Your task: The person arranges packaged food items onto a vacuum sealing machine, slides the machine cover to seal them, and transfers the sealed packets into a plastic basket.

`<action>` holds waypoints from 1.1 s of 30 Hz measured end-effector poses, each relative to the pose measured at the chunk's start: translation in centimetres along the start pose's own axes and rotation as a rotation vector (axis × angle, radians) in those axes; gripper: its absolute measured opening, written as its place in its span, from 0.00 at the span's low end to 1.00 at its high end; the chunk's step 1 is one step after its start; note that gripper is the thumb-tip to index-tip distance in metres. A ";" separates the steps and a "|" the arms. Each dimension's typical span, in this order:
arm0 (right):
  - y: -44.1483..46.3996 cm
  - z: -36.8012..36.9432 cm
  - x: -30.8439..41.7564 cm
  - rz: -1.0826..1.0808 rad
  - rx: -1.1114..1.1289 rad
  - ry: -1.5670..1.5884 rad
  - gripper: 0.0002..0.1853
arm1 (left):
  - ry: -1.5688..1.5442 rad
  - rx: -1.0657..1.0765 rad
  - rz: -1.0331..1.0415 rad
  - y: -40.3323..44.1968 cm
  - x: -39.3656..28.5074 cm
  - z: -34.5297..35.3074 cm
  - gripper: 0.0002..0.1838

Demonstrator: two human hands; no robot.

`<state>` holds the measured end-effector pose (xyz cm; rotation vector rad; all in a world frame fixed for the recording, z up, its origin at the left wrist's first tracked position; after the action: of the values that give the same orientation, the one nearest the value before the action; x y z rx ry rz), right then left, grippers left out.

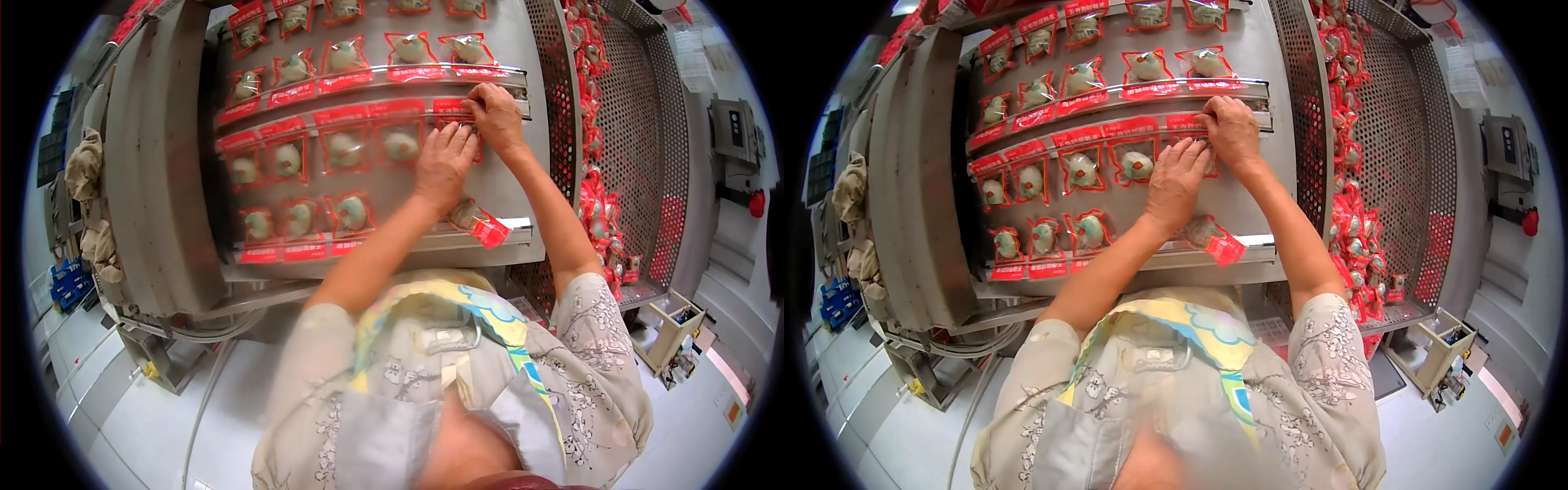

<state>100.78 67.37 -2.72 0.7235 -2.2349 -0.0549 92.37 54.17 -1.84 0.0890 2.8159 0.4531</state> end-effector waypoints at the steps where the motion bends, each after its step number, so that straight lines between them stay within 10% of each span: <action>1: 0.1 0.0 -0.1 0.008 -0.004 -0.002 0.09 | 0.006 0.000 -0.001 0.0 -0.1 0.3 0.23; 11: -1.5 -4.9 3.2 -0.086 -0.126 -0.132 0.19 | -0.503 -0.023 -0.080 -4.8 -1.2 -4.5 0.18; 16: -11.1 -7.4 3.6 0.552 0.872 -0.132 0.29 | -1.088 0.626 -0.625 -9.8 -1.4 -4.9 0.13; 23: -15.3 -4.8 4.3 1.218 0.602 0.786 0.18 | -1.427 1.041 -1.173 -9.8 -1.6 -7.1 0.22; 33: -17.8 -4.2 5.1 1.200 0.517 1.410 0.13 | -1.634 1.026 -1.387 -11.6 -0.5 -5.1 0.15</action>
<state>109.50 50.55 -0.96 -0.4200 -0.9383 1.2248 91.14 41.61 -0.73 -0.7860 0.7708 -0.9400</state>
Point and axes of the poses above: each hand's wrist, its own y-axis towards the middle knuckle, its own z-axis out of the palm, x = y × z, the point moved 2 cm from there along y, towards the middle knuckle, and after that the axes turned 8 degrees about y, right-handed, at the moved point
